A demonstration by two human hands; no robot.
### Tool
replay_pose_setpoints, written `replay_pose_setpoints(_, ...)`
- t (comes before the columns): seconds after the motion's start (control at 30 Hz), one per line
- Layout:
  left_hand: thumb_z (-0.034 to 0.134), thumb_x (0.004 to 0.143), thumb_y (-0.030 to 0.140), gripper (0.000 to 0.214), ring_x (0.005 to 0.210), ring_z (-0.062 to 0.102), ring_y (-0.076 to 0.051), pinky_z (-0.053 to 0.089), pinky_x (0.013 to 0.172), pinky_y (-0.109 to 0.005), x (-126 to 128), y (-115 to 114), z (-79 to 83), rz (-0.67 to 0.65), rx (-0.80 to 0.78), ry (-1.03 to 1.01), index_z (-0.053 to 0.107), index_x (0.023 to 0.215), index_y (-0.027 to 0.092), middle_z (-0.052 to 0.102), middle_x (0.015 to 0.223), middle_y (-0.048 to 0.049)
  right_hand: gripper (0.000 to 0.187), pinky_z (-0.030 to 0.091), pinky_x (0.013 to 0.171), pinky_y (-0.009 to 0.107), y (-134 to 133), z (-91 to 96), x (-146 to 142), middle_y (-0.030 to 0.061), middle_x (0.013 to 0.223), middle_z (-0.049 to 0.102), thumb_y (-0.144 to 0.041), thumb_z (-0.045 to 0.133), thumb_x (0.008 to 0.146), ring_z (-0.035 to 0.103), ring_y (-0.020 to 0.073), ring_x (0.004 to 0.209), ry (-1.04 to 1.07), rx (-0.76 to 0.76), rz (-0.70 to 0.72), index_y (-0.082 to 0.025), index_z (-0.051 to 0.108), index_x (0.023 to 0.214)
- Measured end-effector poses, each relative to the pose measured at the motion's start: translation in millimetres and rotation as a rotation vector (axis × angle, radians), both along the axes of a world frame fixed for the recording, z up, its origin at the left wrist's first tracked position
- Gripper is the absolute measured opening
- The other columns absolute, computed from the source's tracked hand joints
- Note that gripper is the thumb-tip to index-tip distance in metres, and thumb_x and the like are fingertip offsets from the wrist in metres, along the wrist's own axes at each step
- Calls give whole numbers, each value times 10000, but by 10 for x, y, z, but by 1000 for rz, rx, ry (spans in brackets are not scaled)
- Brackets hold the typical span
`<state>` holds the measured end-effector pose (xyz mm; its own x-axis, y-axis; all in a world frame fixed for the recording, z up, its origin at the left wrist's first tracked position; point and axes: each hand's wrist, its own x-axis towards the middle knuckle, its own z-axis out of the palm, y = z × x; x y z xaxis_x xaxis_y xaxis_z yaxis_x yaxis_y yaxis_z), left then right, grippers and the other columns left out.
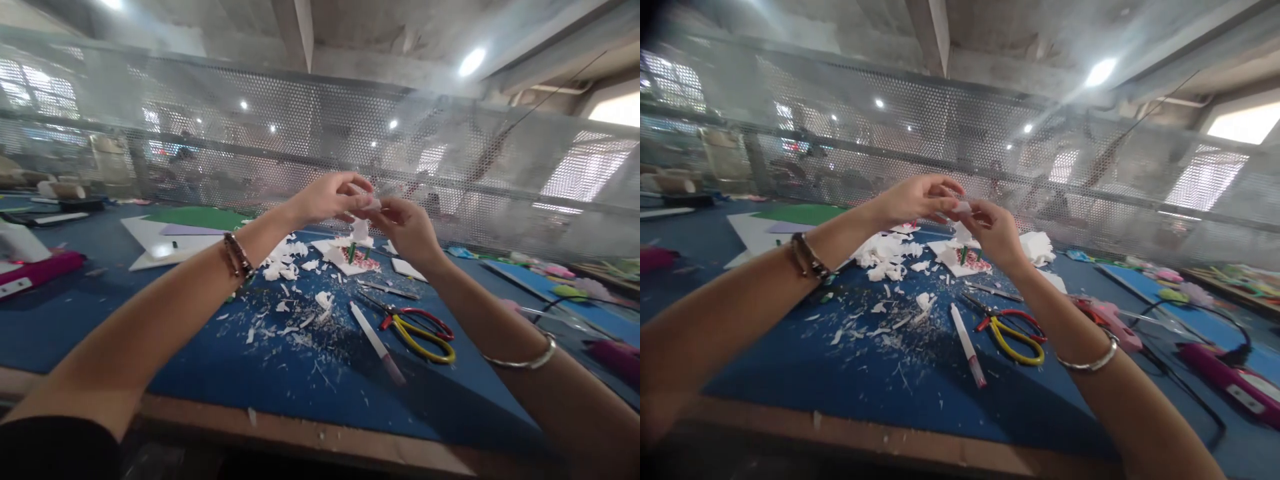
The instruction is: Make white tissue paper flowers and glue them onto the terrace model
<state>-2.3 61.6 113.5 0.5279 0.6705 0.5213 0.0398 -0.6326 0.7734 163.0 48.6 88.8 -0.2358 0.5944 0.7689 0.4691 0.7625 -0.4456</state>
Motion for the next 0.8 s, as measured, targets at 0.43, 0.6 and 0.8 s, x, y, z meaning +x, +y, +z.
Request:
replay_pose_setpoints(0.43,513,786,316,213,563,509,-96,406,562,-213,-116,-437,-904,-66,-622,-204,606,684,153,595,662,-35,184,453,847,336,-463,-489,-58,33,1051,624,-188,504,783,572,153,976,-351,196,119,-254,672,818)
replay_pose_setpoints(0.6,551,750,205,115,579,493,-79,380,585,-194,-122,-454,-1002,-43,-638,-214,639,694,156,589,663,-16,188,448,858,349,-418,-624,-25,53,1066,616,-226,497,799,560,162,1001,-383,180,146,-245,666,878)
replay_pose_setpoints(0.8,588,690,157,77,621,506,-88,394,617,-189,-144,-460,-987,-66,-611,-166,662,671,164,568,641,0,178,453,835,356,-427,-643,5,60,1023,619,-225,493,811,563,161,973,-346,181,139,-247,660,869)
